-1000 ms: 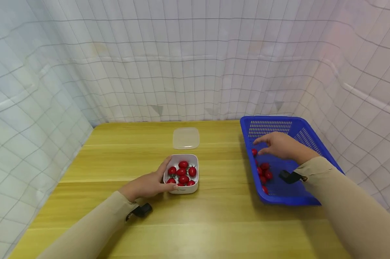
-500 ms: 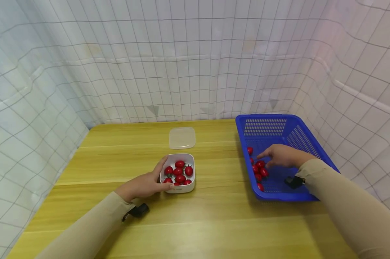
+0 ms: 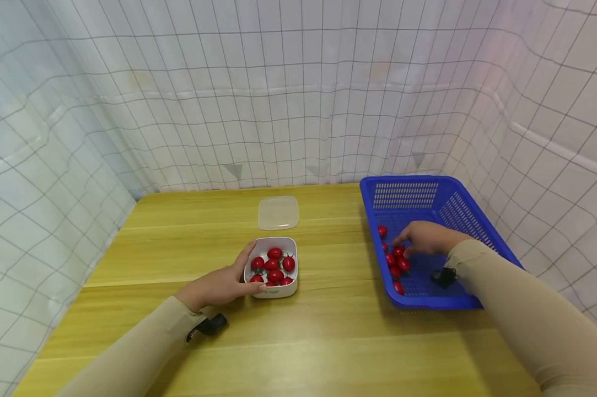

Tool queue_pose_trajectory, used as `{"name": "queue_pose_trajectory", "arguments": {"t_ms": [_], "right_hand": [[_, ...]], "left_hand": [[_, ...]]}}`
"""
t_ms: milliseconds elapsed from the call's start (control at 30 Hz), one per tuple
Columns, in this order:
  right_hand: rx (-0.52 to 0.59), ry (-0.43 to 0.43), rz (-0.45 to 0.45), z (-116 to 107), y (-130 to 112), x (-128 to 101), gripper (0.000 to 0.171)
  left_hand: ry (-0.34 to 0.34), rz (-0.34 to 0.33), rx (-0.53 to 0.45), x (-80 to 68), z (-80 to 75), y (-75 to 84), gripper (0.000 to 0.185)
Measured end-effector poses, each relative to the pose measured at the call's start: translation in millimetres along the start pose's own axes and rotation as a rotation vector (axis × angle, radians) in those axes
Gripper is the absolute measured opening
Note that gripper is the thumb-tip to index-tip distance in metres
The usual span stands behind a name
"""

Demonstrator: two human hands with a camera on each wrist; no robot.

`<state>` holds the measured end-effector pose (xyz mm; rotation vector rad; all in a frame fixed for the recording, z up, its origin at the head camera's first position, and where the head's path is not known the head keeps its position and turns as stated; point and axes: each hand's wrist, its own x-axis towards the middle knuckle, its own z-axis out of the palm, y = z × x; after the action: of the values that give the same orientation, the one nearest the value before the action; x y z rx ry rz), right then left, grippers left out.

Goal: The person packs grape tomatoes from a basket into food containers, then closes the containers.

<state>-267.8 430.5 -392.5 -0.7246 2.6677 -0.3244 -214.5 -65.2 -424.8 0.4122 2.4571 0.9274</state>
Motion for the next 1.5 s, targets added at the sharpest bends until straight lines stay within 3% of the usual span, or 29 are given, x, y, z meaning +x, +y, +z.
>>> {"name": "queue_pose_trajectory", "arguments": {"t_ms": [367, 600, 800, 1167, 1500], "right_hand": [[0.025, 0.021, 0.065, -3.8, 28.6, -3.6, 0.032], [-0.045, 0.053, 0.101, -7.4, 36.7, -2.2, 0.035], [0.01, 0.023, 0.086, -1.9, 39.1, 3.1, 0.038], [0.082, -0.015, 0.178, -3.6, 37.0, 2.6, 0.047], [0.105, -0.019, 0.201, -1.7, 38.4, 2.9, 0.048]], "left_hand": [[0.005, -0.002, 0.007, -2.2, -0.8, 1.4, 0.115], [0.005, -0.006, -0.004, -2.0, -0.6, 1.6, 0.116], [0.004, -0.013, 0.005, -3.0, -1.2, 0.8, 0.117], [0.009, 0.0, -0.002, -2.5, -1.1, -0.9, 0.115], [0.016, 0.01, 0.001, -2.3, -0.2, -2.7, 0.114]]}}
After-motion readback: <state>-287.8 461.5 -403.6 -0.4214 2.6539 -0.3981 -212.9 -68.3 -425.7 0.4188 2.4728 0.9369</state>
